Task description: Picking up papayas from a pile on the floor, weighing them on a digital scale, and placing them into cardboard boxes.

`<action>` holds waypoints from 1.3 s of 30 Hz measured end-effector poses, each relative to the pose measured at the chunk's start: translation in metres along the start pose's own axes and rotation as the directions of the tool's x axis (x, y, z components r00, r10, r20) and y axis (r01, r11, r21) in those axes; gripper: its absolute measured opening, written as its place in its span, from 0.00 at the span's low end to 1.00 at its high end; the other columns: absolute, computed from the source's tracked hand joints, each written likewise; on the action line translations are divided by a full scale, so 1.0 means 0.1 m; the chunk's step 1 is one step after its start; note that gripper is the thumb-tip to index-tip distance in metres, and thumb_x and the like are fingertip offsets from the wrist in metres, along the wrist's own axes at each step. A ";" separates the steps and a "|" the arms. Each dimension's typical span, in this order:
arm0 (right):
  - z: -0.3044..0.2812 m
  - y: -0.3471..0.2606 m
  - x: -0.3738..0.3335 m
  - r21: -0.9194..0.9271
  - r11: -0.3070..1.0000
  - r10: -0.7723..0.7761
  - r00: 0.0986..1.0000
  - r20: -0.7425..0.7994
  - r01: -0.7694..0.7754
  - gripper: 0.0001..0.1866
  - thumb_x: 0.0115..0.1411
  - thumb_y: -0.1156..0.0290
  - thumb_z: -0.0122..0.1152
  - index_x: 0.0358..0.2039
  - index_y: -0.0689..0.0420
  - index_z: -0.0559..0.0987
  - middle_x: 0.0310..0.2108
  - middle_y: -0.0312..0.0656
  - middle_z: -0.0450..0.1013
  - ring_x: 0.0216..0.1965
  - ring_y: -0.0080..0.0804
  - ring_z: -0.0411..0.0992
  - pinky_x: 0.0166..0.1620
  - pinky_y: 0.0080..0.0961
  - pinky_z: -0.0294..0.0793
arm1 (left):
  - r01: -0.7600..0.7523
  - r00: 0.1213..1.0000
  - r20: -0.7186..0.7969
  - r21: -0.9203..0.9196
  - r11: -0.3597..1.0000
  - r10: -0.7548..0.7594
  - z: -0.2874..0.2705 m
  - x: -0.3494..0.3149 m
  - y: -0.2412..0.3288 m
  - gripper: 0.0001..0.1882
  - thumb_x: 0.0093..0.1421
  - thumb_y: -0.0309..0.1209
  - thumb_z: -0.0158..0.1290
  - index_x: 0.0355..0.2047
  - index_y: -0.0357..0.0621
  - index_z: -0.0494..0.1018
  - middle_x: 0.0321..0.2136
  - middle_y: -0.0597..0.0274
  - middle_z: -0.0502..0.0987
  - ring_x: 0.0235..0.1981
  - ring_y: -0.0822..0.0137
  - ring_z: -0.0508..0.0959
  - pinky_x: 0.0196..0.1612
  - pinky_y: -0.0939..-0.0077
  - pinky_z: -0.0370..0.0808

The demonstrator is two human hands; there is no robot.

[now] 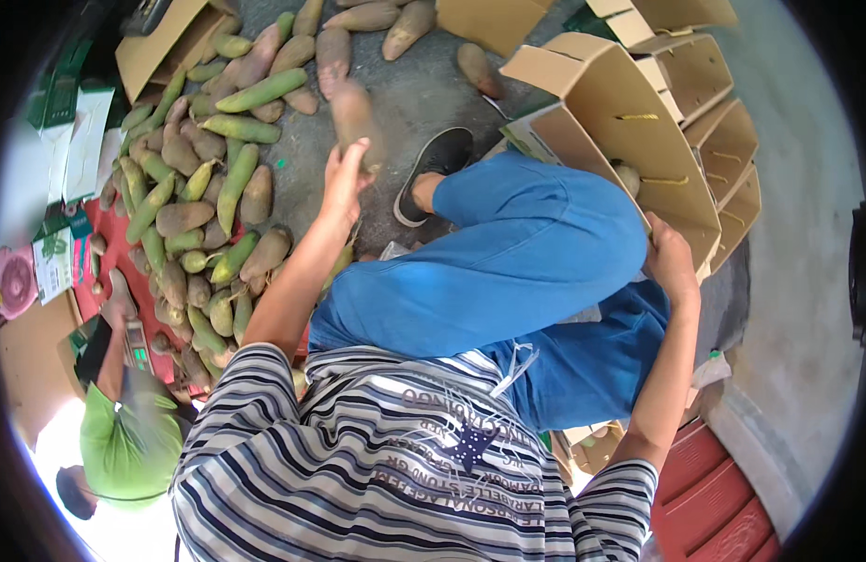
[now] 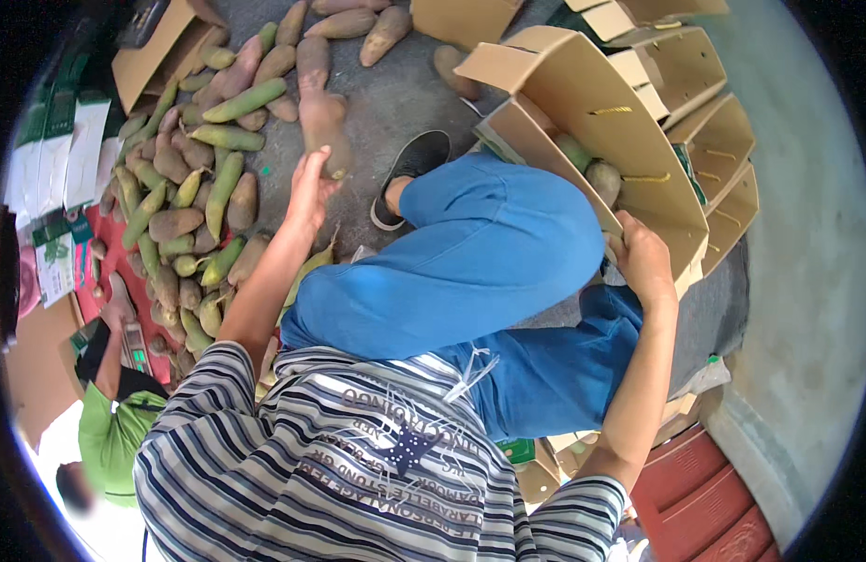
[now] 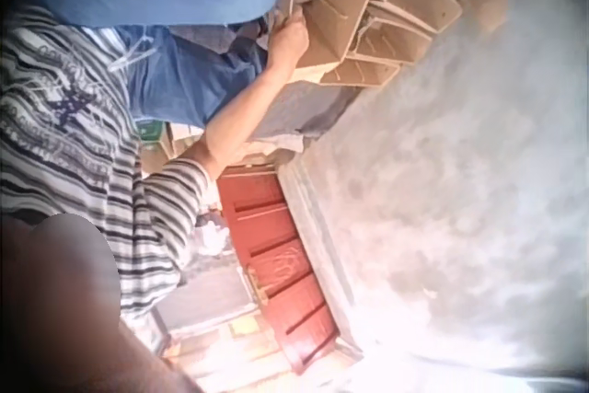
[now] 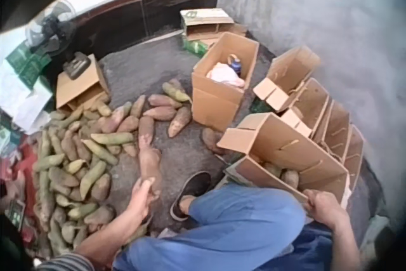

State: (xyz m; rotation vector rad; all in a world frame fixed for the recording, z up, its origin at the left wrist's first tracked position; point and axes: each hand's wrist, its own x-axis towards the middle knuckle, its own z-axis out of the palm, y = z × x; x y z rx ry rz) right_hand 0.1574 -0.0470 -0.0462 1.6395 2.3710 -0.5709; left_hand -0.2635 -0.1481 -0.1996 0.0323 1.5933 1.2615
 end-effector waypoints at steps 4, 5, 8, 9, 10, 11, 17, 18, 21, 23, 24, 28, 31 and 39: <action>-0.02 -0.02 -0.01 -0.035 0.999 -0.032 0.999 -0.004 0.032 0.15 0.52 0.71 0.58 0.41 0.56 0.71 0.33 0.50 0.72 0.37 0.51 0.70 0.39 0.41 0.69 | -0.733 0.609 0.504 0.062 0.678 0.612 0.85 -0.61 0.73 0.40 0.45 0.44 0.59 0.55 0.40 0.59 0.45 0.56 0.69 0.49 0.62 0.69 0.51 0.69 0.65; -0.02 -0.02 0.00 -0.030 0.999 -0.027 1.000 -0.008 0.026 0.15 0.52 0.71 0.58 0.41 0.56 0.71 0.33 0.50 0.72 0.37 0.51 0.70 0.39 0.41 0.69 | -0.800 0.490 0.584 0.007 0.600 0.647 1.07 -0.75 0.87 0.41 0.44 0.43 0.60 0.55 0.38 0.58 0.46 0.55 0.69 0.50 0.60 0.68 0.53 0.68 0.64; -0.01 -0.01 0.00 -0.046 0.999 -0.025 1.000 0.017 0.026 0.15 0.52 0.70 0.57 0.41 0.56 0.71 0.34 0.50 0.72 0.38 0.51 0.70 0.40 0.41 0.69 | -0.983 0.147 0.733 0.035 0.180 0.664 1.61 -0.97 1.10 0.43 0.41 0.41 0.61 0.56 0.39 0.57 0.49 0.50 0.67 0.51 0.58 0.68 0.53 0.68 0.64; 0.01 0.02 -0.01 -0.037 0.999 -0.036 0.999 -0.001 0.036 0.14 0.52 0.69 0.57 0.41 0.56 0.71 0.34 0.50 0.72 0.38 0.51 0.70 0.40 0.41 0.69 | -0.996 0.073 0.757 0.019 0.089 0.649 1.77 -1.06 1.11 0.44 0.42 0.41 0.61 0.57 0.40 0.56 0.51 0.51 0.66 0.52 0.61 0.67 0.54 0.69 0.64; 0.03 0.04 -0.01 -0.028 0.998 -0.049 0.999 -0.019 0.049 0.14 0.53 0.69 0.57 0.41 0.56 0.71 0.34 0.50 0.72 0.38 0.50 0.70 0.40 0.41 0.69 | -0.993 0.117 0.767 0.084 0.082 0.631 1.86 -1.09 1.05 0.42 0.44 0.40 0.60 0.57 0.41 0.56 0.49 0.50 0.67 0.49 0.59 0.69 0.51 0.68 0.67; 0.04 0.07 -0.02 -0.025 0.998 -0.054 0.998 -0.017 0.054 0.14 0.53 0.69 0.57 0.41 0.56 0.71 0.34 0.50 0.72 0.38 0.50 0.70 0.40 0.41 0.69 | -0.993 0.121 0.766 0.090 0.080 0.631 1.87 -1.07 0.99 0.42 0.44 0.40 0.60 0.57 0.41 0.56 0.49 0.50 0.67 0.49 0.59 0.69 0.51 0.68 0.67; 0.02 0.05 0.00 -0.032 0.998 -0.055 0.998 0.026 0.056 0.15 0.53 0.68 0.56 0.42 0.56 0.71 0.35 0.50 0.72 0.38 0.50 0.70 0.40 0.40 0.69 | -0.890 0.426 0.689 0.437 0.133 0.587 1.22 -0.16 0.34 0.25 0.51 0.36 0.55 0.47 0.37 0.66 0.41 0.48 0.70 0.42 0.55 0.73 0.46 0.66 0.69; 0.00 0.03 0.01 -0.057 0.998 -0.034 0.999 0.025 0.035 0.15 0.53 0.68 0.56 0.42 0.55 0.71 0.35 0.50 0.72 0.38 0.50 0.70 0.39 0.40 0.69 | -0.845 0.453 0.698 0.535 0.016 0.554 1.01 0.02 0.22 0.23 0.50 0.35 0.55 0.46 0.37 0.67 0.41 0.47 0.70 0.43 0.51 0.72 0.48 0.64 0.68; 0.03 0.07 -0.02 -0.074 0.997 -0.020 1.000 0.012 0.020 0.15 0.53 0.69 0.57 0.42 0.55 0.72 0.35 0.49 0.72 0.38 0.49 0.70 0.39 0.40 0.69 | -0.694 0.642 0.675 0.713 -0.099 0.363 0.56 0.40 -0.08 0.23 0.48 0.33 0.56 0.44 0.39 0.67 0.46 0.48 0.68 0.48 0.50 0.68 0.50 0.64 0.66; 0.03 0.07 -0.03 -0.067 0.997 -0.030 1.000 -0.001 0.030 0.15 0.53 0.69 0.57 0.42 0.55 0.72 0.35 0.49 0.72 0.37 0.49 0.70 0.39 0.40 0.70 | -0.511 0.763 0.614 0.764 -0.394 0.203 0.40 0.55 -0.23 0.26 0.46 0.34 0.58 0.46 0.42 0.68 0.49 0.50 0.66 0.52 0.53 0.65 0.51 0.60 0.64; 0.03 0.04 -0.04 -0.063 0.998 -0.019 1.000 0.004 0.019 0.15 0.53 0.69 0.57 0.42 0.55 0.72 0.34 0.49 0.72 0.37 0.49 0.71 0.39 0.40 0.69 | -0.512 0.764 0.614 0.765 -0.391 0.198 0.36 0.61 -0.26 0.26 0.46 0.34 0.58 0.46 0.42 0.68 0.49 0.50 0.66 0.52 0.53 0.65 0.51 0.60 0.64; 0.01 0.00 -0.02 -0.050 0.998 -0.028 0.999 -0.021 0.027 0.15 0.52 0.69 0.57 0.41 0.55 0.72 0.33 0.49 0.73 0.36 0.49 0.71 0.38 0.39 0.69 | -0.413 0.718 0.669 0.630 -0.658 0.191 0.12 0.99 -0.45 0.23 0.55 0.29 0.46 0.53 0.46 0.62 0.54 0.56 0.61 0.56 0.58 0.62 0.52 0.58 0.62; -0.04 -0.05 -0.01 -0.029 0.999 -0.026 1.000 -0.005 0.026 0.14 0.52 0.69 0.57 0.40 0.55 0.72 0.33 0.49 0.73 0.36 0.49 0.71 0.38 0.39 0.69 | -0.409 0.662 0.719 0.583 -0.702 0.212 -0.01 1.19 -0.53 0.21 0.57 0.33 0.44 0.52 0.49 0.63 0.51 0.59 0.64 0.54 0.60 0.62 0.51 0.59 0.61; -0.02 -0.03 -0.04 0.014 1.000 -0.023 1.000 0.001 0.023 0.12 0.53 0.68 0.57 0.38 0.55 0.72 0.33 0.50 0.72 0.36 0.50 0.71 0.37 0.40 0.69 | -0.389 0.632 0.768 0.426 -0.817 0.100 0.06 1.28 -0.47 0.15 0.52 0.34 0.50 0.42 0.50 0.67 0.42 0.60 0.67 0.47 0.59 0.67 0.44 0.66 0.66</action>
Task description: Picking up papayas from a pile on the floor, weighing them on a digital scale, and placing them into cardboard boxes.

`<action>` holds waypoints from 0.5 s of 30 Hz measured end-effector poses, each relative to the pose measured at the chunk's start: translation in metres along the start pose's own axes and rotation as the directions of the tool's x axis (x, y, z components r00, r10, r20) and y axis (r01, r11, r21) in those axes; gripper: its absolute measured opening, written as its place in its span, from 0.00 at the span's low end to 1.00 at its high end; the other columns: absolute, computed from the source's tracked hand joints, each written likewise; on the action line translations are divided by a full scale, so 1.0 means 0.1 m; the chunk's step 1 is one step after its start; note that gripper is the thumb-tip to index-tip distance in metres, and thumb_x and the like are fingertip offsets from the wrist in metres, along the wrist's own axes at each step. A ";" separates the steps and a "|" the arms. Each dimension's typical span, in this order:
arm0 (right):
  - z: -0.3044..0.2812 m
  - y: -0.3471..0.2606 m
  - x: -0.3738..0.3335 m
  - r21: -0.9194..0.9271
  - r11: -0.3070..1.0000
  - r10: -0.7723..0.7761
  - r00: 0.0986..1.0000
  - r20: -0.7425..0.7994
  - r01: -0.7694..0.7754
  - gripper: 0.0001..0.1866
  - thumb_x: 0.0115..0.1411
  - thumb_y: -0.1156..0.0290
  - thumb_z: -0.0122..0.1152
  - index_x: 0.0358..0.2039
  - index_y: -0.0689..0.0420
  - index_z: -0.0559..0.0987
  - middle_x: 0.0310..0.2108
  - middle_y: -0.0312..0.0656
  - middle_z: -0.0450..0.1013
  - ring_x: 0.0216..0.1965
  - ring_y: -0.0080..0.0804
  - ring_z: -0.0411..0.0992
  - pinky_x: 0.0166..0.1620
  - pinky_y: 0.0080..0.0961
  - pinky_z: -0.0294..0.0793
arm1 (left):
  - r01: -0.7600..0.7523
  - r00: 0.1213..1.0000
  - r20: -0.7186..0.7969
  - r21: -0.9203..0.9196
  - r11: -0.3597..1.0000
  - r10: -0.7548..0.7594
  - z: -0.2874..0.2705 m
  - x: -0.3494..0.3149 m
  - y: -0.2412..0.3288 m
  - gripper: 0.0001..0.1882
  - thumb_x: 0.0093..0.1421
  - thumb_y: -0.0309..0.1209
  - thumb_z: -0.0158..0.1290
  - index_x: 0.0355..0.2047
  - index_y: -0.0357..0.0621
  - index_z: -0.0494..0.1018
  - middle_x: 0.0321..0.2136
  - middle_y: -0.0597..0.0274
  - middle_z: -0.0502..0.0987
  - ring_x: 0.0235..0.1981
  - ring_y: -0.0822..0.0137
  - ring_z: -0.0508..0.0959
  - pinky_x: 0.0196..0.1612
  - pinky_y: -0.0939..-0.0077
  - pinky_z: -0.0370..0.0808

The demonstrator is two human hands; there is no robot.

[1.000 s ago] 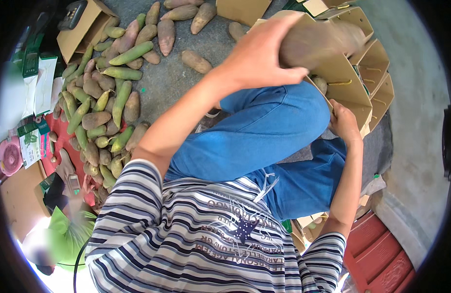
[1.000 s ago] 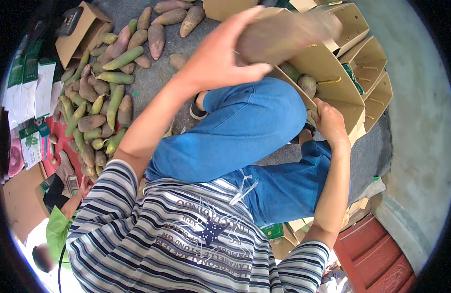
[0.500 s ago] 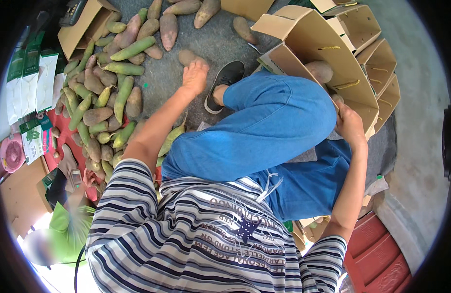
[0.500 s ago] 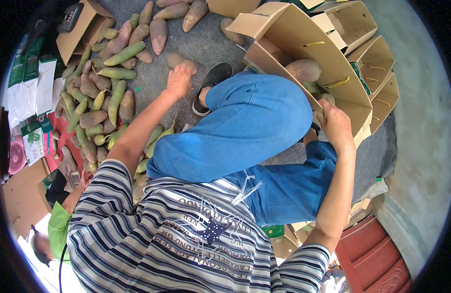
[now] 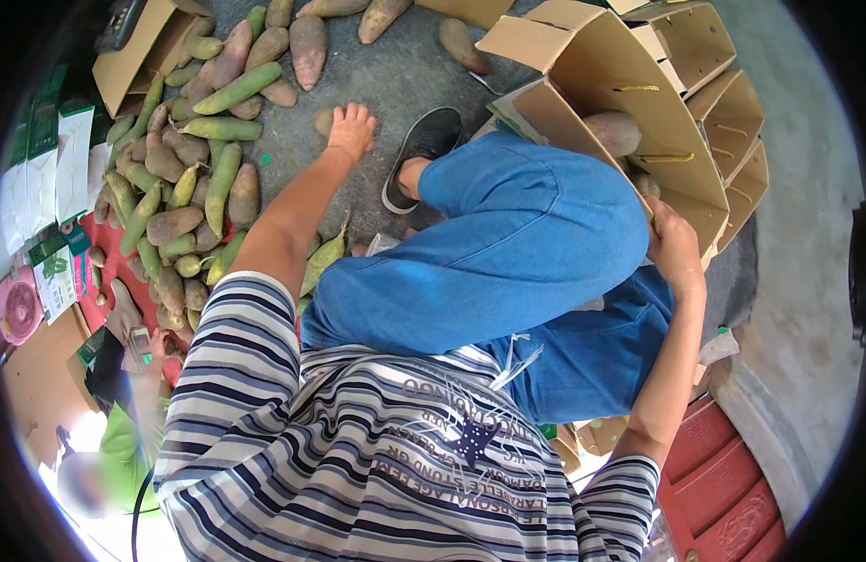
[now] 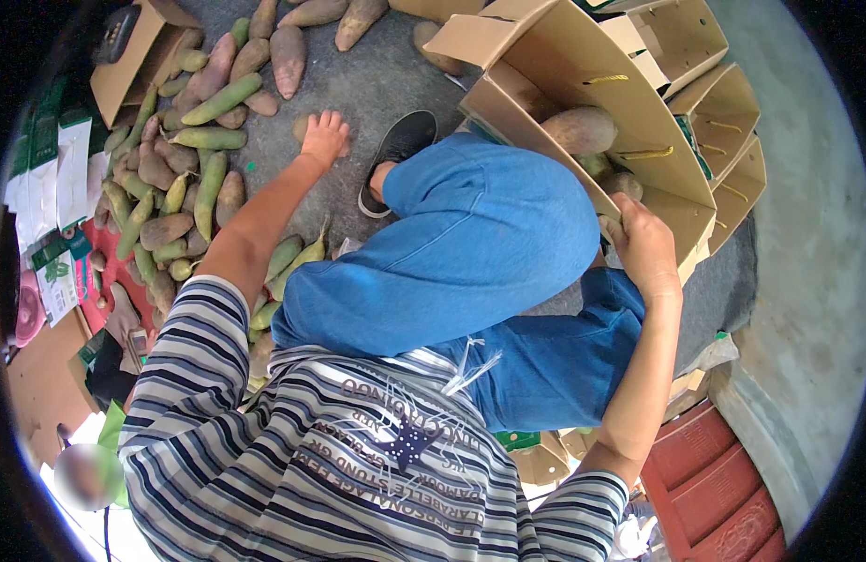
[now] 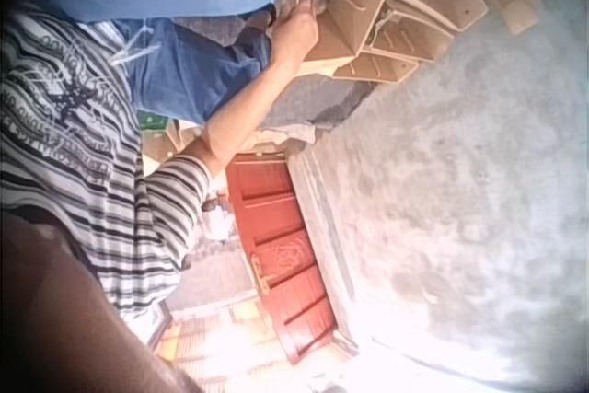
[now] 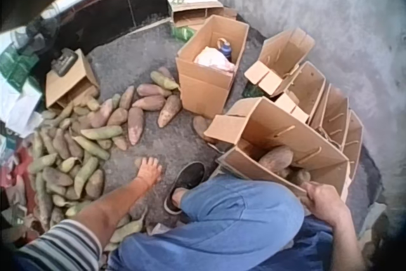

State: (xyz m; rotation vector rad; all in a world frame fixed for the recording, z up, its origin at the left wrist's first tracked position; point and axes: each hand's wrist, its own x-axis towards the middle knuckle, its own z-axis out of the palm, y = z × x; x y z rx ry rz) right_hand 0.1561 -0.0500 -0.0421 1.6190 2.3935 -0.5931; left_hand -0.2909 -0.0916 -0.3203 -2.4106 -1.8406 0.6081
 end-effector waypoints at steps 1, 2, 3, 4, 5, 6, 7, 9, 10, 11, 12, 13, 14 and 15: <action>0.00 0.01 0.00 0.009 1.000 -0.005 1.000 -0.012 0.005 0.12 0.53 0.69 0.56 0.38 0.55 0.72 0.33 0.49 0.72 0.36 0.50 0.71 0.37 0.40 0.69 | -0.005 1.000 -0.004 0.000 1.000 0.005 0.02 0.00 -0.01 0.15 0.52 0.34 0.50 0.42 0.50 0.67 0.42 0.60 0.67 0.47 0.59 0.67 0.44 0.66 0.66; -0.01 0.01 0.00 0.008 1.000 0.001 1.000 -0.016 -0.001 0.12 0.53 0.69 0.56 0.38 0.55 0.72 0.33 0.49 0.72 0.36 0.50 0.71 0.37 0.40 0.69 | 0.048 0.994 0.098 -0.071 0.996 -0.041 0.05 -0.02 -0.01 0.16 0.50 0.38 0.52 0.39 0.49 0.69 0.41 0.60 0.68 0.45 0.59 0.68 0.43 0.64 0.67; -0.02 -0.02 0.00 -0.011 1.000 -0.006 1.000 -0.019 0.006 0.12 0.52 0.70 0.56 0.38 0.55 0.72 0.33 0.49 0.72 0.36 0.50 0.70 0.37 0.40 0.69 | 0.103 0.977 0.199 -0.135 0.985 -0.075 0.05 -0.04 -0.01 0.17 0.48 0.42 0.55 0.36 0.48 0.71 0.40 0.60 0.68 0.43 0.59 0.69 0.41 0.63 0.67; -0.02 -0.04 -0.01 -0.028 1.000 -0.009 1.000 -0.022 0.009 0.12 0.52 0.70 0.56 0.38 0.55 0.71 0.33 0.49 0.72 0.36 0.50 0.70 0.38 0.40 0.69 | 0.088 0.980 0.191 -0.134 0.987 -0.062 0.06 -0.08 -0.01 0.17 0.48 0.42 0.55 0.36 0.48 0.71 0.40 0.60 0.68 0.43 0.59 0.69 0.41 0.63 0.67; -0.03 -0.06 -0.02 -0.026 1.000 0.006 1.000 -0.029 -0.006 0.12 0.52 0.70 0.56 0.38 0.55 0.71 0.33 0.49 0.72 0.36 0.50 0.70 0.38 0.40 0.69 | 0.162 0.971 0.204 -0.167 0.973 -0.127 0.06 -0.14 -0.02 0.17 0.49 0.42 0.55 0.36 0.48 0.70 0.40 0.60 0.69 0.43 0.59 0.69 0.41 0.63 0.68; -0.04 -0.07 -0.02 -0.023 1.000 0.000 1.000 -0.023 0.000 0.12 0.52 0.71 0.55 0.38 0.55 0.71 0.33 0.49 0.72 0.37 0.50 0.70 0.38 0.40 0.69 | 0.236 0.957 0.218 -0.196 0.952 -0.192 0.04 -0.19 -0.04 0.17 0.49 0.42 0.54 0.36 0.48 0.69 0.39 0.59 0.69 0.43 0.58 0.69 0.40 0.63 0.68; -0.04 -0.07 -0.01 -0.020 1.000 -0.009 1.000 -0.017 0.009 0.12 0.52 0.72 0.55 0.39 0.56 0.71 0.33 0.49 0.72 0.37 0.49 0.70 0.38 0.40 0.69 | 0.225 0.960 0.208 -0.190 0.956 -0.185 0.05 -0.26 -0.04 0.17 0.49 0.42 0.54 0.36 0.48 0.69 0.39 0.59 0.69 0.43 0.58 0.69 0.40 0.63 0.68; -0.02 -0.02 -0.01 -0.021 1.000 -0.003 1.000 -0.021 0.002 0.12 0.52 0.72 0.55 0.39 0.56 0.71 0.33 0.49 0.72 0.37 0.49 0.70 0.39 0.40 0.69 | 0.182 0.983 0.062 -0.181 0.967 -0.173 0.06 -0.39 -0.04 0.18 0.49 0.41 0.56 0.37 0.48 0.68 0.36 0.59 0.70 0.42 0.58 0.70 0.39 0.62 0.69; -0.02 -0.01 -0.01 -0.031 0.999 -0.013 1.000 -0.013 0.013 0.12 0.52 0.72 0.55 0.39 0.56 0.71 0.33 0.49 0.72 0.38 0.49 0.70 0.39 0.40 0.69 | 0.176 0.984 0.053 -0.178 0.968 -0.169 0.08 -0.48 -0.03 0.18 0.49 0.41 0.56 0.37 0.48 0.68 0.36 0.59 0.70 0.42 0.58 0.70 0.39 0.62 0.69; -0.01 -0.01 -0.02 -0.030 1.000 -0.008 1.000 -0.023 0.007 0.12 0.52 0.72 0.55 0.39 0.56 0.71 0.33 0.49 0.72 0.38 0.49 0.70 0.39 0.40 0.69 | 0.185 0.983 0.049 -0.264 0.947 -0.179 0.10 -0.56 -0.03 0.17 0.48 0.39 0.56 0.36 0.47 0.67 0.35 0.58 0.71 0.41 0.56 0.71 0.39 0.61 0.69; 0.00 0.00 -0.02 -0.025 1.000 -0.013 1.000 -0.017 0.013 0.13 0.52 0.72 0.55 0.39 0.57 0.71 0.33 0.50 0.72 0.38 0.49 0.70 0.39 0.40 0.69 | 0.191 0.981 0.045 -0.344 0.920 -0.186 0.08 -0.61 -0.03 0.17 0.48 0.36 0.57 0.36 0.46 0.66 0.35 0.57 0.71 0.40 0.54 0.72 0.40 0.59 0.69; 0.02 0.02 -0.02 -0.019 1.000 -0.016 1.000 -0.009 0.016 0.14 0.52 0.72 0.56 0.39 0.59 0.71 0.33 0.50 0.72 0.38 0.50 0.69 0.39 0.40 0.68 | 0.180 0.983 0.036 -0.338 0.924 -0.178 0.03 -0.64 -0.03 0.17 0.48 0.36 0.57 0.36 0.46 0.66 0.35 0.57 0.71 0.40 0.54 0.72 0.40 0.59 0.69; 0.03 0.03 -0.03 -0.014 1.000 -0.007 1.000 -0.020 0.007 0.14 0.52 0.72 0.56 0.39 0.59 0.71 0.33 0.50 0.72 0.38 0.50 0.69 0.39 0.40 0.68 | 0.296 0.953 0.097 -0.500 0.814 -0.286 -0.02 -0.67 -0.03 0.19 0.48 0.34 0.57 0.39 0.44 0.66 0.37 0.55 0.71 0.41 0.53 0.72 0.42 0.60 0.69; 0.03 0.04 -0.03 -0.022 1.000 -0.021 1.000 -0.023 0.020 0.13 0.52 0.71 0.55 0.38 0.58 0.71 0.33 0.50 0.72 0.37 0.49 0.70 0.39 0.40 0.69 | 0.395 0.911 0.176 -0.636 0.662 -0.374 -0.08 -0.68 -0.04 0.21 0.48 0.32 0.56 0.42 0.41 0.65 0.39 0.54 0.72 0.42 0.52 0.73 0.44 0.60 0.69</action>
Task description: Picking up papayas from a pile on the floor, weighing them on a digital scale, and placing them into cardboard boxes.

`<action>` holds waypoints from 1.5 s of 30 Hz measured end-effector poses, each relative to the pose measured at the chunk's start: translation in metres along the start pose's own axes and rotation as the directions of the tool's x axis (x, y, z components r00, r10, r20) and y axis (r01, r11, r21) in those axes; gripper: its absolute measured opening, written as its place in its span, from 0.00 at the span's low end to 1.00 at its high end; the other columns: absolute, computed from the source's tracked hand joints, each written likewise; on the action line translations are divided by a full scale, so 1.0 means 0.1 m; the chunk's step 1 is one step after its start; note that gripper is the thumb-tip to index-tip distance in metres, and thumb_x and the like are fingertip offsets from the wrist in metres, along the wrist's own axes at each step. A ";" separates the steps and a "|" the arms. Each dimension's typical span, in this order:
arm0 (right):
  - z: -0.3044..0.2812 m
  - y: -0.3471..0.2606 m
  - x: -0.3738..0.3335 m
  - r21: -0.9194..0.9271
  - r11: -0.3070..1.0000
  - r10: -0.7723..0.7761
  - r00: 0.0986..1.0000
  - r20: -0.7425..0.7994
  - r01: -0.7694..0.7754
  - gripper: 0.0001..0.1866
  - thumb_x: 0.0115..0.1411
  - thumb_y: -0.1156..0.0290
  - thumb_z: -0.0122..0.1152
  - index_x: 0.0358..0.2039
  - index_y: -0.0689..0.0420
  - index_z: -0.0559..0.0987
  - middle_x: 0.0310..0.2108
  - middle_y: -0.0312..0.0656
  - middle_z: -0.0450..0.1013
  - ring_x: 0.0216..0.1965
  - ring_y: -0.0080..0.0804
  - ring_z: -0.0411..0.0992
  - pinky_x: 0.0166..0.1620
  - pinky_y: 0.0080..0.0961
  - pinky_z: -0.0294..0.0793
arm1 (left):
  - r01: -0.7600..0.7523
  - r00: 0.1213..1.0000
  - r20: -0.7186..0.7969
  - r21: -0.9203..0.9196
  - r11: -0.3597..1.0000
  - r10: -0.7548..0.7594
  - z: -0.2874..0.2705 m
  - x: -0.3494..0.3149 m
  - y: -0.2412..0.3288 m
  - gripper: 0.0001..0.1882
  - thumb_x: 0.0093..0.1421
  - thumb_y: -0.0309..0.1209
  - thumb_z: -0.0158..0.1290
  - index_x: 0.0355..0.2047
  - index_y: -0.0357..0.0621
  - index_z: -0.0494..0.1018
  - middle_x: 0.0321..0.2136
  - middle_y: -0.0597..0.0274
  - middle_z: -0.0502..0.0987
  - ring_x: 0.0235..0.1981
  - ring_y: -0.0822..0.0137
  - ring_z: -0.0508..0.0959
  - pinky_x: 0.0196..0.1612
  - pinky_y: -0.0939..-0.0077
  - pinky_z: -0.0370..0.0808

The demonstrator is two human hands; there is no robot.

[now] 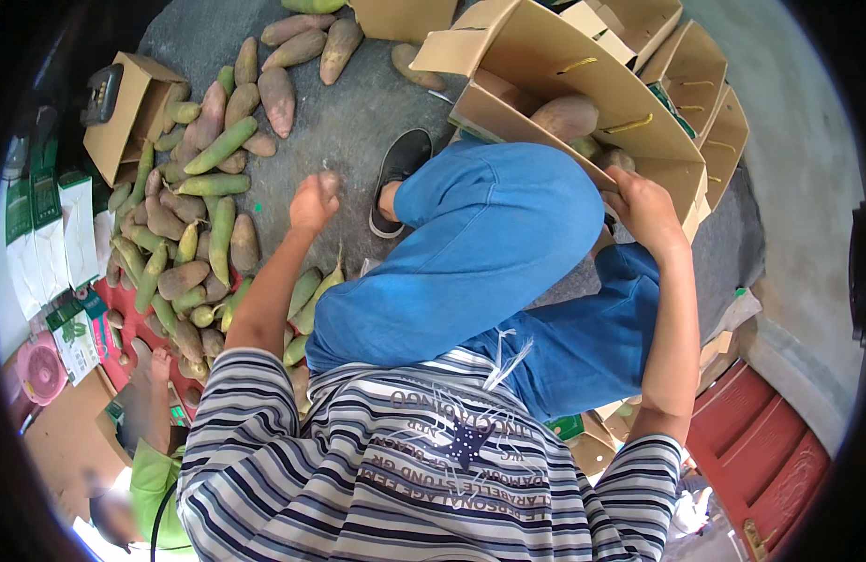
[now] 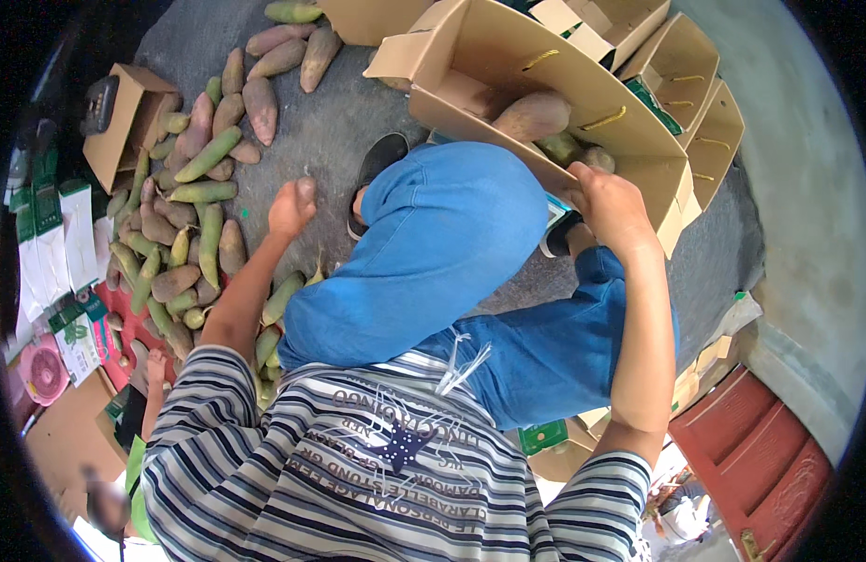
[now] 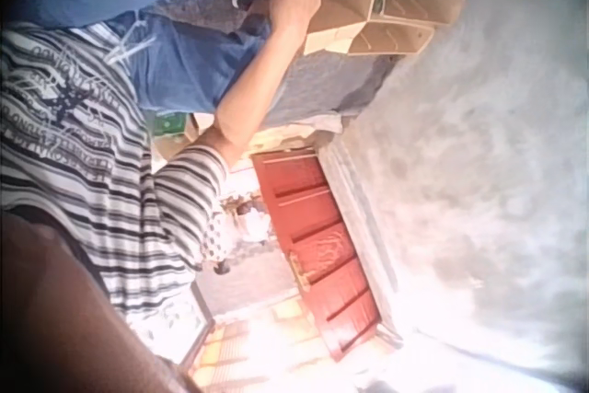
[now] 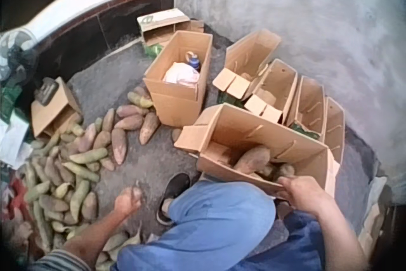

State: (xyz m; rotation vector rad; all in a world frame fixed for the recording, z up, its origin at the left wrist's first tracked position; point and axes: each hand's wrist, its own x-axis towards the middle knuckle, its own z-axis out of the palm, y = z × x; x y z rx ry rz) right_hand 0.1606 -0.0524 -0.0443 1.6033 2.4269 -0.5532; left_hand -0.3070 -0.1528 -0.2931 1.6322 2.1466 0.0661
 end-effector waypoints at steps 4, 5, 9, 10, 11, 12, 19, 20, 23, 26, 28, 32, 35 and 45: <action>-0.01 -0.01 0.04 -0.005 1.000 -0.002 0.999 0.036 0.002 0.11 0.53 0.68 0.55 0.35 0.58 0.71 0.31 0.49 0.72 0.36 0.48 0.71 0.39 0.40 0.69 | 0.023 0.997 -0.048 -0.585 0.811 -0.064 -0.28 -0.04 0.25 0.26 0.50 0.28 0.55 0.48 0.35 0.61 0.44 0.53 0.71 0.46 0.56 0.72 0.48 0.66 0.69; -0.01 -0.01 0.06 -0.003 1.000 0.009 0.999 0.031 -0.009 0.11 0.53 0.68 0.55 0.35 0.58 0.71 0.31 0.49 0.72 0.36 0.48 0.71 0.39 0.40 0.69 | -0.109 0.987 -0.161 -0.746 0.657 -0.019 -0.39 -0.01 0.43 0.27 0.50 0.26 0.56 0.50 0.33 0.60 0.44 0.53 0.70 0.46 0.60 0.71 0.49 0.69 0.68; 0.00 0.02 0.04 -0.035 0.999 0.026 0.998 0.054 -0.024 0.10 0.54 0.67 0.55 0.34 0.58 0.70 0.29 0.50 0.72 0.36 0.48 0.71 0.38 0.41 0.69 | -0.460 0.883 -0.465 -0.832 0.310 0.062 -1.47 -0.17 1.56 0.26 0.51 0.22 0.56 0.49 0.33 0.60 0.44 0.55 0.69 0.46 0.66 0.70 0.51 0.72 0.67; 0.01 0.02 0.04 -0.035 0.999 0.029 0.999 0.044 -0.028 0.10 0.54 0.67 0.55 0.34 0.58 0.70 0.29 0.50 0.72 0.36 0.48 0.71 0.39 0.41 0.69 | -0.567 0.821 -0.562 -0.788 0.239 0.096 -1.70 -0.22 1.83 0.28 0.50 0.23 0.57 0.50 0.33 0.59 0.45 0.54 0.68 0.46 0.64 0.71 0.51 0.71 0.68; 0.01 0.00 0.05 -0.033 0.999 0.022 0.999 0.034 -0.021 0.10 0.54 0.67 0.55 0.35 0.58 0.70 0.30 0.50 0.72 0.37 0.48 0.71 0.39 0.41 0.69 | -0.640 0.768 -0.629 -0.745 0.188 0.121 -1.88 -0.25 2.04 0.31 0.48 0.25 0.59 0.51 0.34 0.59 0.46 0.54 0.67 0.46 0.64 0.71 0.50 0.70 0.69; 0.00 -0.02 0.07 -0.034 0.999 0.006 0.999 0.037 -0.005 0.10 0.54 0.67 0.55 0.35 0.58 0.70 0.30 0.50 0.72 0.37 0.48 0.71 0.39 0.41 0.69 | -0.708 0.704 -0.697 -0.675 0.209 0.135 -1.98 -0.24 2.21 0.34 0.46 0.26 0.61 0.52 0.35 0.58 0.46 0.53 0.66 0.46 0.63 0.71 0.49 0.70 0.70; 0.03 -0.01 0.06 -0.062 0.998 0.025 0.999 0.042 -0.023 0.13 0.54 0.65 0.55 0.38 0.57 0.71 0.32 0.51 0.73 0.38 0.49 0.71 0.40 0.40 0.69 | -0.840 0.428 -0.598 0.014 0.543 0.678 -2.05 -0.10 2.91 0.31 0.51 0.27 0.58 0.52 0.35 0.57 0.46 0.50 0.67 0.46 0.64 0.71 0.49 0.69 0.68; 0.04 -0.01 0.08 -0.073 0.997 0.025 0.999 0.042 -0.022 0.14 0.54 0.64 0.55 0.39 0.57 0.71 0.33 0.51 0.73 0.38 0.49 0.71 0.40 0.40 0.69 | -0.832 0.438 -0.597 0.014 0.554 0.672 -1.97 -0.09 2.82 0.31 0.51 0.27 0.58 0.52 0.35 0.57 0.46 0.50 0.67 0.46 0.64 0.71 0.49 0.69 0.68; 0.11 0.10 0.11 -0.054 0.999 -0.001 1.000 0.031 0.002 0.16 0.53 0.64 0.56 0.41 0.56 0.71 0.35 0.51 0.73 0.40 0.49 0.70 0.42 0.39 0.69 | -0.720 0.644 -0.570 -0.223 0.657 0.511 -1.62 -0.08 2.25 0.21 0.51 0.35 0.57 0.45 0.43 0.69 0.40 0.53 0.72 0.41 0.54 0.73 0.43 0.67 0.71; 0.08 0.12 0.10 -0.012 1.000 0.015 1.000 0.017 -0.015 0.19 0.54 0.67 0.55 0.46 0.56 0.71 0.39 0.52 0.72 0.42 0.49 0.70 0.43 0.39 0.69 | -0.477 0.856 -0.315 -0.181 0.860 0.409 -1.23 -0.15 1.35 0.19 0.53 0.35 0.54 0.45 0.43 0.69 0.40 0.51 0.72 0.42 0.53 0.73 0.44 0.66 0.70; 0.08 0.18 0.10 -0.029 0.999 -0.025 1.000 -0.006 0.024 0.20 0.54 0.70 0.54 0.48 0.57 0.70 0.40 0.52 0.72 0.43 0.49 0.69 0.44 0.39 0.69 | -0.242 0.969 -0.070 -0.072 0.968 0.237 -0.88 -0.26 0.62 0.19 0.53 0.36 0.53 0.45 0.43 0.69 0.39 0.49 0.73 0.43 0.51 0.72 0.44 0.64 0.70; 0.04 0.15 0.15 -0.018 0.999 -0.029 0.999 0.020 0.030 0.20 0.53 0.73 0.53 0.48 0.57 0.71 0.40 0.53 0.71 0.43 0.50 0.69 0.44 0.38 0.68 | -0.037 0.918 0.393 0.206 0.978 -0.048 -0.18 -0.75 -0.88 0.23 0.49 0.39 0.56 0.44 0.41 0.69 0.39 0.45 0.73 0.43 0.47 0.72 0.46 0.60 0.69; 0.07 0.15 0.11 -0.017 1.000 -0.024 1.000 -0.008 0.024 0.19 0.52 0.75 0.52 0.47 0.58 0.71 0.40 0.53 0.71 0.43 0.50 0.69 0.45 0.38 0.68 | -0.017 0.726 0.634 0.404 0.915 -0.266 -0.16 -1.15 -0.88 0.32 0.44 0.43 0.60 0.48 0.43 0.66 0.43 0.45 0.72 0.43 0.46 0.72 0.48 0.61 0.69; 0.01 -0.02 0.13 0.063 0.997 0.036 0.999 0.019 -0.038 0.17 0.51 0.79 0.49 0.44 0.56 0.73 0.38 0.51 0.73 0.41 0.49 0.71 0.43 0.34 0.69 | 0.007 0.878 0.460 0.264 0.965 -0.132 0.55 -1.55 -0.81 0.43 0.38 0.49 0.64 0.55 0.58 0.60 0.59 0.49 0.53 0.59 0.47 0.55 0.54 0.46 0.59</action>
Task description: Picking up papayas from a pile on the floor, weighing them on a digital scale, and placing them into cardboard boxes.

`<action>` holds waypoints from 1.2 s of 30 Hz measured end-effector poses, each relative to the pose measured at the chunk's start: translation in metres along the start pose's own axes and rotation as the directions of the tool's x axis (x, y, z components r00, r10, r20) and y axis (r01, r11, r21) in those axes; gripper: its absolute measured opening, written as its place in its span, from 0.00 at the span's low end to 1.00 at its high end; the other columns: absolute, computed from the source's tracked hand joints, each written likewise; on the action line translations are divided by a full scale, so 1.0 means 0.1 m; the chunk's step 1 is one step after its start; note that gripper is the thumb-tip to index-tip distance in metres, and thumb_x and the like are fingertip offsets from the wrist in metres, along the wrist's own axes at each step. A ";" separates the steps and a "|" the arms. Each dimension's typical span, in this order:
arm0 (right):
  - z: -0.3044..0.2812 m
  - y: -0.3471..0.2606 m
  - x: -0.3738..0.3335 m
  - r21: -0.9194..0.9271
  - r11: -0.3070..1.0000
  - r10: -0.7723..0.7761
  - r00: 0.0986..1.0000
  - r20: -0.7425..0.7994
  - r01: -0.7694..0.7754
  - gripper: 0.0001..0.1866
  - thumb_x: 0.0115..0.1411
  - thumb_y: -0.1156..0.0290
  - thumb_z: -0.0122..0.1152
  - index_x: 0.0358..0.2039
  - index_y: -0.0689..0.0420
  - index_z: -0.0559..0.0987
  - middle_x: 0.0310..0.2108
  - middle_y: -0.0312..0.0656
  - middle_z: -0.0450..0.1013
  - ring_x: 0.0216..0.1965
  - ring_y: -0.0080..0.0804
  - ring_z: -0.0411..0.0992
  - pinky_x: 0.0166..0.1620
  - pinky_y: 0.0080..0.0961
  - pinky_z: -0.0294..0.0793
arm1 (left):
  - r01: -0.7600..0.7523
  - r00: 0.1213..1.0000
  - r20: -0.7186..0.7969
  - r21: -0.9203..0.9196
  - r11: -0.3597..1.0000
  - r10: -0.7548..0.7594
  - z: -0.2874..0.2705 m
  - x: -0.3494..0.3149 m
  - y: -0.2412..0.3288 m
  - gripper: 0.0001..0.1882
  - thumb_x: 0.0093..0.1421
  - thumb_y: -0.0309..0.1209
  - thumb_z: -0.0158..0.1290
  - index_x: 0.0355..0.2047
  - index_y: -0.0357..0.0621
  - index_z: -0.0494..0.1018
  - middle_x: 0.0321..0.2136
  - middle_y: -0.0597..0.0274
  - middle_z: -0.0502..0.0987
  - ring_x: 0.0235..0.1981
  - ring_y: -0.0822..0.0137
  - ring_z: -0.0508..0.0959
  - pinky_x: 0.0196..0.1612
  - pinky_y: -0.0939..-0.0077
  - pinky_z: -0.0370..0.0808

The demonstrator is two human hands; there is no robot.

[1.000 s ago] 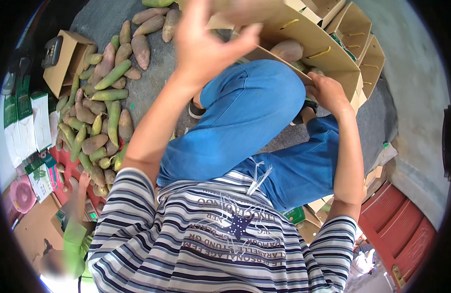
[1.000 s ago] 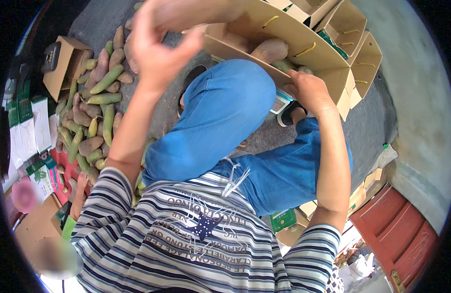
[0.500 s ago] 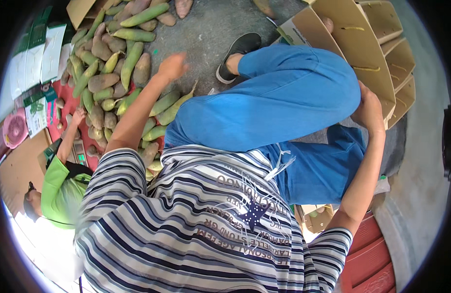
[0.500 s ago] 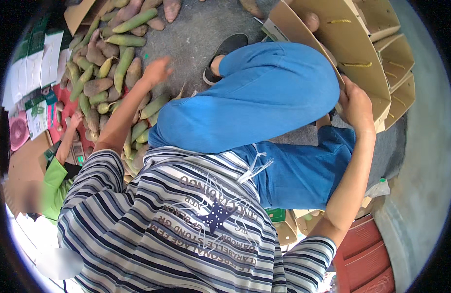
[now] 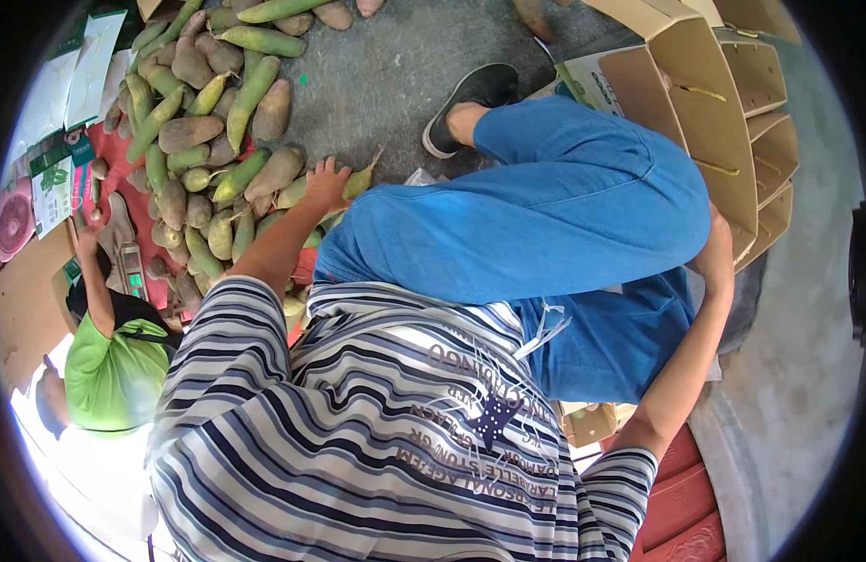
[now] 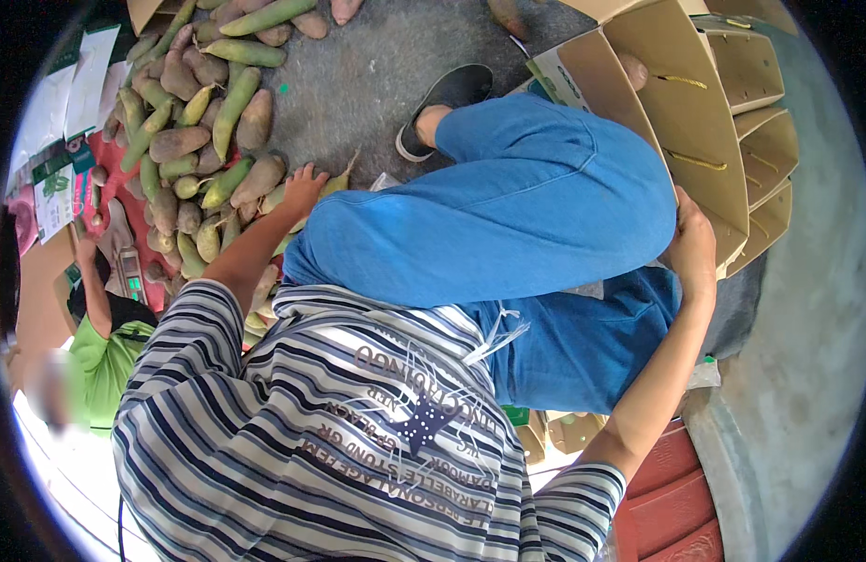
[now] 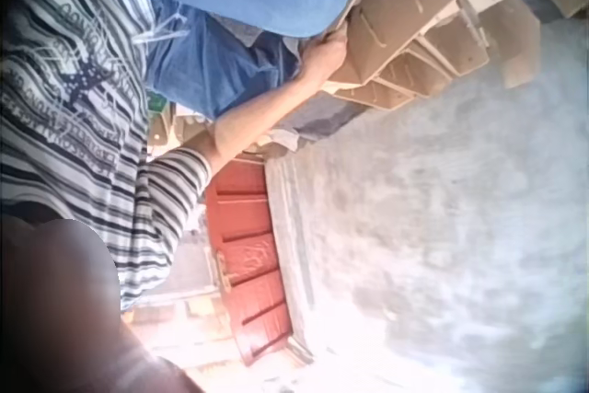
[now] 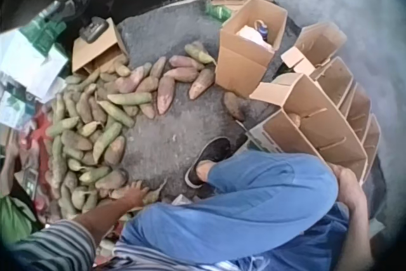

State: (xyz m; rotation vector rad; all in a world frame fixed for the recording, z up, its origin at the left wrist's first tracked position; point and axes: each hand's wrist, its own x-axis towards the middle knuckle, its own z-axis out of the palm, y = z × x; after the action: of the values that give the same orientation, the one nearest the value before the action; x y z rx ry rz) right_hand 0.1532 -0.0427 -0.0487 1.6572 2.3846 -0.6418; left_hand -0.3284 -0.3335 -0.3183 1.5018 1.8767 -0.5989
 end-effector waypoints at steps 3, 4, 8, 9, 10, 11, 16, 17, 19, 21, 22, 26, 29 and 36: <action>-0.01 -0.04 -0.01 0.002 0.999 0.038 0.999 0.012 -0.038 0.17 0.52 0.79 0.49 0.44 0.54 0.73 0.37 0.51 0.73 0.40 0.48 0.71 0.43 0.34 0.69 | 0.121 0.988 0.092 0.070 0.990 -0.127 -0.06 0.12 0.15 0.43 0.36 0.47 0.65 0.54 0.58 0.61 0.58 0.50 0.54 0.59 0.45 0.55 0.53 0.42 0.59; -0.02 -0.04 -0.02 0.003 0.999 0.048 0.999 0.009 -0.048 0.17 0.52 0.79 0.49 0.44 0.54 0.73 0.37 0.51 0.73 0.40 0.49 0.71 0.42 0.33 0.70 | 0.140 0.978 0.150 0.059 0.988 -0.147 -0.12 0.15 0.18 0.42 0.35 0.47 0.66 0.53 0.57 0.62 0.57 0.50 0.54 0.58 0.45 0.56 0.51 0.40 0.60; -0.01 0.03 0.03 0.013 0.994 0.104 0.993 0.059 -0.105 0.19 0.52 0.70 0.52 0.46 0.60 0.72 0.42 0.54 0.72 0.46 0.49 0.70 0.47 0.33 0.68 | 0.161 0.972 0.168 0.048 0.986 -0.167 -0.12 0.18 0.13 0.39 0.34 0.47 0.66 0.49 0.54 0.66 0.54 0.50 0.58 0.55 0.45 0.60 0.48 0.42 0.64; 0.02 0.07 0.04 -0.007 0.997 0.079 0.996 0.048 -0.079 0.19 0.53 0.70 0.51 0.46 0.59 0.72 0.43 0.54 0.72 0.46 0.48 0.70 0.48 0.32 0.67 | 0.158 0.972 0.166 0.054 0.986 -0.165 -0.18 0.19 0.12 0.39 0.34 0.47 0.66 0.49 0.54 0.66 0.54 0.50 0.58 0.55 0.45 0.60 0.48 0.42 0.64; 0.05 0.10 0.02 -0.027 0.998 0.056 0.998 0.038 -0.055 0.19 0.53 0.70 0.51 0.47 0.59 0.72 0.44 0.53 0.71 0.47 0.47 0.69 0.49 0.31 0.67 | 0.188 0.972 0.145 -0.015 0.982 -0.183 -0.32 0.16 0.10 0.39 0.35 0.48 0.65 0.50 0.54 0.66 0.53 0.49 0.59 0.54 0.44 0.61 0.48 0.44 0.64; 0.06 0.13 0.01 -0.023 0.998 0.062 0.997 0.037 -0.061 0.19 0.53 0.70 0.51 0.47 0.59 0.72 0.44 0.53 0.71 0.47 0.47 0.69 0.49 0.31 0.67 | 0.216 0.971 0.126 -0.086 0.973 -0.204 -0.43 0.15 0.10 0.40 0.35 0.49 0.64 0.50 0.54 0.66 0.52 0.48 0.60 0.53 0.44 0.63 0.48 0.46 0.65; 0.01 0.08 0.00 0.027 1.000 0.010 1.000 -0.004 -0.010 0.19 0.52 0.76 0.54 0.46 0.60 0.71 0.38 0.53 0.72 0.42 0.50 0.70 0.44 0.35 0.69 | 0.240 0.949 -0.114 -0.340 0.909 -0.293 -0.95 0.48 0.14 0.40 0.36 0.51 0.62 0.50 0.51 0.66 0.51 0.46 0.62 0.51 0.46 0.65 0.50 0.50 0.65; 0.01 0.08 0.01 0.028 1.000 0.010 1.000 -0.007 -0.009 0.19 0.52 0.76 0.54 0.46 0.60 0.71 0.38 0.53 0.72 0.42 0.50 0.70 0.44 0.35 0.69 | 0.203 0.937 -0.192 -0.384 0.901 -0.293 -1.06 0.56 0.20 0.40 0.36 0.51 0.62 0.50 0.50 0.66 0.51 0.45 0.62 0.51 0.46 0.65 0.50 0.51 0.65; 0.01 0.09 0.01 0.041 0.999 -0.003 1.000 0.010 0.002 0.19 0.51 0.76 0.54 0.47 0.60 0.71 0.40 0.53 0.72 0.43 0.50 0.69 0.44 0.35 0.69 | 0.138 0.909 -0.331 -0.334 0.932 -0.254 -1.20 0.75 0.36 0.39 0.37 0.50 0.62 0.50 0.49 0.66 0.52 0.47 0.62 0.52 0.48 0.65 0.50 0.52 0.65; 0.06 0.17 -0.02 0.015 1.000 -0.012 1.000 -0.008 0.012 0.19 0.51 0.76 0.54 0.47 0.59 0.71 0.40 0.53 0.71 0.43 0.50 0.69 0.44 0.36 0.69 | 0.061 0.866 -0.466 -0.265 0.962 -0.183 -1.36 0.83 0.50 0.39 0.38 0.50 0.61 0.50 0.48 0.66 0.52 0.48 0.62 0.53 0.50 0.65 0.50 0.54 0.66; 0.07 0.21 -0.04 -0.016 1.000 -0.027 0.999 -0.024 0.027 0.19 0.51 0.76 0.54 0.47 0.59 0.71 0.41 0.53 0.71 0.43 0.50 0.69 0.44 0.37 0.69 | -0.030 0.870 -0.477 -0.300 0.953 -0.123 -1.50 0.84 0.59 0.38 0.39 0.48 0.61 0.50 0.46 0.66 0.52 0.49 0.64 0.52 0.51 0.66 0.50 0.57 0.66; 0.02 0.01 0.02 -0.047 0.998 -0.033 0.999 -0.031 0.032 0.18 0.53 0.70 0.57 0.45 0.59 0.71 0.39 0.51 0.71 0.41 0.50 0.69 0.42 0.39 0.68 | -0.480 0.654 -0.741 -0.248 0.842 0.155 -1.85 0.76 0.69 0.32 0.43 0.37 0.63 0.48 0.40 0.67 0.44 0.49 0.72 0.47 0.60 0.72 0.51 0.67 0.67; 0.02 0.05 -0.04 -0.067 0.997 -0.041 0.999 -0.034 0.038 0.17 0.54 0.67 0.56 0.43 0.59 0.71 0.37 0.50 0.72 0.40 0.49 0.69 0.42 0.39 0.68 | -0.727 0.648 -0.758 -0.646 0.231 -0.080 -2.56 0.34 1.25 0.16 0.46 0.24 0.61 0.37 0.35 0.72 0.36 0.60 0.75 0.37 0.71 0.75 0.41 0.78 0.71; 0.02 0.04 -0.05 -0.106 0.994 -0.039 0.998 -0.042 0.035 0.16 0.55 0.65 0.54 0.42 0.58 0.71 0.37 0.49 0.72 0.41 0.48 0.70 0.42 0.38 0.69 | -0.857 0.486 -0.860 -0.504 -0.107 0.158 -3.70 -0.56 2.21 0.22 0.52 0.28 0.57 0.46 0.33 0.66 0.41 0.57 0.72 0.43 0.67 0.73 0.46 0.74 0.70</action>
State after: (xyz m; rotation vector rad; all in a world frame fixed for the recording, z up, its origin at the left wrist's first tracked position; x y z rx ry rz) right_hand 0.1588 -0.0461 -0.0495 1.6034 2.4393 -0.4817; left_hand -0.1822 -0.0589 -0.0146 1.2705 1.0571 1.4937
